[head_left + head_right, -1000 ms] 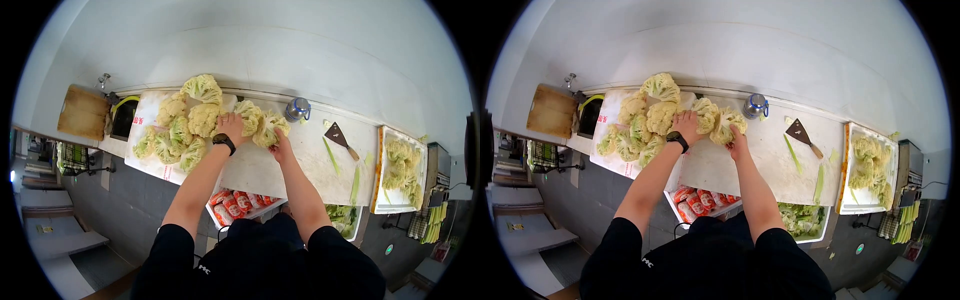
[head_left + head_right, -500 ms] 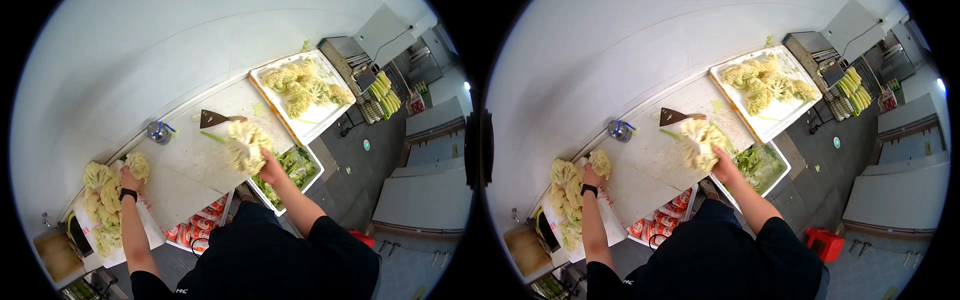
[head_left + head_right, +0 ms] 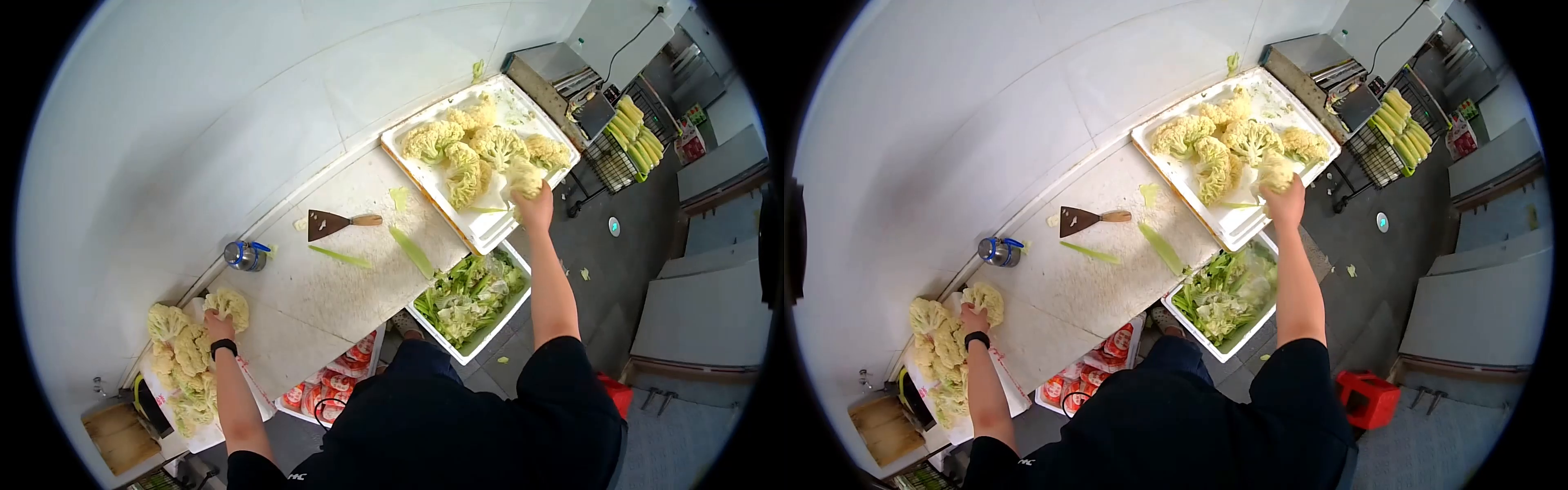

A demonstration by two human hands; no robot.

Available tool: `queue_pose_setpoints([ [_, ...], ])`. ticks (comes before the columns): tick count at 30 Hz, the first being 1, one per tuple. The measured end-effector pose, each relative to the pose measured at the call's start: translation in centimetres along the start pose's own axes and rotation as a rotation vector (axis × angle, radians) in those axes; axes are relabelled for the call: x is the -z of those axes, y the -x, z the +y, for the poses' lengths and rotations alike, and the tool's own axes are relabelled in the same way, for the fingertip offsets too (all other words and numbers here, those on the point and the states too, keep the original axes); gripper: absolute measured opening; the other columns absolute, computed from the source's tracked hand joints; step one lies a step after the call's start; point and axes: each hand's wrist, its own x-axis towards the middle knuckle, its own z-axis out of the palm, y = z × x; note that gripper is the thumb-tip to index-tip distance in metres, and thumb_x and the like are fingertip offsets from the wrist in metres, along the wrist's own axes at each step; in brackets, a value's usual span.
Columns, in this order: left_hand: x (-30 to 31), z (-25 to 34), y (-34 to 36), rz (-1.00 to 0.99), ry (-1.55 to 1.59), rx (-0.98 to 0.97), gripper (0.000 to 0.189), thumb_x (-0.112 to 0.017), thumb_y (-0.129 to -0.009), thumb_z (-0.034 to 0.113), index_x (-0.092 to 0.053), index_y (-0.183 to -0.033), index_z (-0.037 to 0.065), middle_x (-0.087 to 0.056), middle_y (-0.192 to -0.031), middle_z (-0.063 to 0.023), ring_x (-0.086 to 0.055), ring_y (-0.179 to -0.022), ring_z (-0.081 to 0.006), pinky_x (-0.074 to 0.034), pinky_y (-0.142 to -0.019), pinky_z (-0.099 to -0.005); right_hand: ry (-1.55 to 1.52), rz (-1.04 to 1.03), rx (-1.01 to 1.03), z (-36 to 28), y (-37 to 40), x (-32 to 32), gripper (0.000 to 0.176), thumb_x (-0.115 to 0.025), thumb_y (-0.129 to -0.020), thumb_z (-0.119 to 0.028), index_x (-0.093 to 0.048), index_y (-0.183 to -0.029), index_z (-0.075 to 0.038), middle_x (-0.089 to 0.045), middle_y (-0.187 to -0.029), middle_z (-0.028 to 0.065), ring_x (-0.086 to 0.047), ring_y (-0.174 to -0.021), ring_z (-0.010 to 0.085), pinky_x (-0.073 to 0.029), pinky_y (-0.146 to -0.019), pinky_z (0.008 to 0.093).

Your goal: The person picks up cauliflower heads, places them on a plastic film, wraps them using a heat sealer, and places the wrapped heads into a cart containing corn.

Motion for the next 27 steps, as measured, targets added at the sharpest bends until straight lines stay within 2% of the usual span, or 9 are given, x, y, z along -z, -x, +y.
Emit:
queue_pose_setpoints([
  [5, -0.9, -0.7, 0.3, 0.137, -0.082, -0.17, 0.046, -0.066, -0.081, 0.011, -0.043, -0.12, 0.004, -0.042, -0.128, -0.0239, -0.048, -0.112, -0.0414, -0.041, -0.096, -0.0443, 0.698, -0.179, 0.157, 0.1, 1.3, -3.1, 0.097, -0.085, -0.063, -0.032, -0.035, -0.143, -0.008, -0.038, -0.143, 0.0181, -0.042, -0.127, 0.0386, -0.04, -0.104, 0.043],
  [12, -1.2, -2.6, -0.9, 0.086, -0.046, 0.068, 0.037, -0.065, -0.079, 0.01, -0.044, -0.111, 0.009, -0.05, -0.114, -0.0239, -0.055, -0.099, -0.0399, -0.048, -0.084, -0.047, 0.644, -0.098, 0.206, -1.1, 5.1, -2.0, 0.097, -0.083, -0.071, -0.031, -0.027, -0.147, -0.01, -0.029, -0.149, 0.0195, -0.029, -0.137, 0.0378, -0.033, -0.11, 0.0488],
  [16, -1.1, -7.1, 0.4, -0.103, 0.892, 0.256, 0.03, -0.064, -0.082, 0.008, -0.042, -0.102, 0.01, -0.054, -0.096, -0.0081, -0.06, -0.078, -0.0241, -0.054, -0.058, -0.0362, -0.134, -0.11, 0.284, -1.6, 10.9, -4.6, 0.082, -0.077, -0.079, -0.021, -0.032, -0.145, -0.007, -0.035, -0.145, 0.0197, -0.039, -0.132, 0.0349, -0.039, -0.104, 0.0444],
  [18, 0.4, -3.4, 5.1, -0.095, 0.87, 0.314, 0.049, -0.066, -0.084, 0.006, -0.041, -0.125, 0.015, -0.055, -0.113, -0.0101, -0.06, -0.087, -0.0248, -0.055, -0.069, -0.0406, -0.514, -0.356, 0.061, -2.2, 16.3, -7.6, 0.069, -0.071, -0.085, -0.014, -0.035, -0.143, -0.006, -0.044, -0.139, 0.0151, -0.051, -0.12, 0.0275, -0.046, -0.094, 0.0397],
  [20, -0.7, -8.5, 5.8, -0.478, 1.287, 0.193, 0.032, -0.054, -0.095, 0.014, -0.048, -0.126, 0.009, -0.058, -0.113, -0.0069, -0.061, -0.093, -0.0192, -0.055, -0.078, -0.0387, -0.64, -0.627, -0.012, -3.1, 21.9, -10.5, 0.067, -0.069, -0.084, -0.011, -0.036, -0.142, -0.006, -0.044, -0.138, 0.013, -0.05, -0.121, 0.0269, -0.046, -0.094, 0.0388],
  [21, 0.0, -5.6, 9.5, -0.654, 1.31, -0.208, 0.03, -0.046, -0.1, 0.02, -0.049, -0.126, 0.008, -0.059, -0.116, -0.0065, -0.06, -0.102, -0.019, -0.053, -0.087, -0.0374, -0.738, -0.865, -0.082, -3.5, 24.6, -11.0, 0.066, -0.068, -0.084, -0.01, -0.037, -0.142, -0.007, -0.044, -0.138, 0.0125, -0.049, -0.123, 0.0269, -0.046, -0.095, 0.0383],
  [22, 2.1, 4.2, 14.5, -0.523, 1.248, 0.227, 0.034, -0.045, -0.101, 0.023, -0.047, -0.13, 0.005, -0.058, -0.124, -0.0068, -0.057, -0.113, -0.0197, -0.05, -0.094, -0.036, -0.822, -1.075, -0.154, -4.3, 26.5, -11.4, 0.065, -0.067, -0.084, -0.01, -0.037, -0.142, -0.007, -0.045, -0.138, 0.012, -0.049, -0.124, 0.0268, -0.046, -0.095, 0.0378],
  [24, 4.2, 10.7, 18.5, -0.706, 1.396, 0.167, 0.039, -0.049, -0.098, 0.021, -0.046, -0.134, 0.006, -0.054, -0.132, -0.0069, -0.055, -0.118, -0.02, -0.046, -0.099, -0.035, -0.735, -1.194, 0.159, -8.9, 28.4, -10.6, 0.064, -0.066, -0.084, -0.009, -0.038, -0.141, -0.008, -0.045, -0.138, 0.0122, -0.048, -0.126, 0.0268, -0.046, -0.096, 0.0366],
  [27, 2.9, 15.5, 20.3, -1.085, 1.631, 0.226, 0.044, -0.048, -0.1, 0.026, -0.042, -0.14, 0.006, -0.051, -0.139, -0.0087, -0.053, -0.123, -0.0199, -0.044, -0.103, -0.0358, -0.906, -1.221, 0.095, -13.2, 25.2, -10.7, 0.066, -0.068, -0.086, -0.02, -0.037, -0.144, -0.01, -0.042, -0.141, 0.0141, -0.048, -0.126, 0.0271, -0.045, -0.098, 0.038],
])
